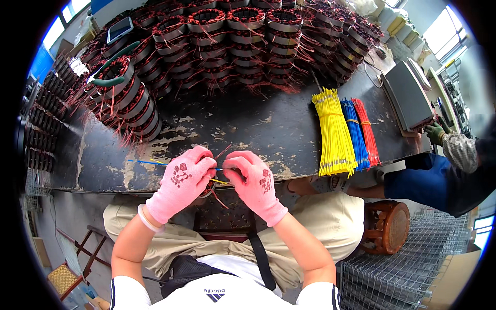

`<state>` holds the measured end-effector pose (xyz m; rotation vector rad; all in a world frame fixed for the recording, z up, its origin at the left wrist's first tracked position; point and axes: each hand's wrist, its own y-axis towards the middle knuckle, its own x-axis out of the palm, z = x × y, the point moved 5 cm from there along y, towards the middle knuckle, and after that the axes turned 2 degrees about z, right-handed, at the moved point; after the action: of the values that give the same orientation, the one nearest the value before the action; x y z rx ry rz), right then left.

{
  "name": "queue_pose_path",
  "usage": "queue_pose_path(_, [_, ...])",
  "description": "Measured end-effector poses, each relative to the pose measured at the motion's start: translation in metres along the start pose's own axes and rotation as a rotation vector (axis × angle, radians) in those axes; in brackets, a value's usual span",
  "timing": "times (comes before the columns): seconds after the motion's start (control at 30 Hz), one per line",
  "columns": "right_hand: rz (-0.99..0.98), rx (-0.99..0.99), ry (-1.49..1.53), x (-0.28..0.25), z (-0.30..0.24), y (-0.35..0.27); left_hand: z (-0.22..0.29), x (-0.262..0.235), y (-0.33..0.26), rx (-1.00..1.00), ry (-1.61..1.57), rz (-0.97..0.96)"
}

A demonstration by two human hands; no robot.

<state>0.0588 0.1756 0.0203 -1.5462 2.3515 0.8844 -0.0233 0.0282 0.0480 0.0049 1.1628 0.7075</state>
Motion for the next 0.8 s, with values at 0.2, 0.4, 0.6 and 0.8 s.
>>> queue_pose_path(0.2, [-0.130,0.152,0.054,0.003,0.001,0.005,0.003,0.005,-0.003,-0.060,-0.024,0.000])
queue_pose_path(0.4, [-0.185,0.138,0.077,0.001,0.002,0.013,0.000,0.012,-0.007,-0.107,-0.156,0.058])
queue_pose_path(0.6, [-0.385,0.514,0.397,0.016,0.044,0.024,-0.008,0.028,-0.007,-0.019,-0.149,0.118])
queue_pose_path(0.8, [-0.165,0.003,-0.228,-0.015,0.000,0.012,-0.011,0.030,-0.010,-0.059,-0.159,0.098])
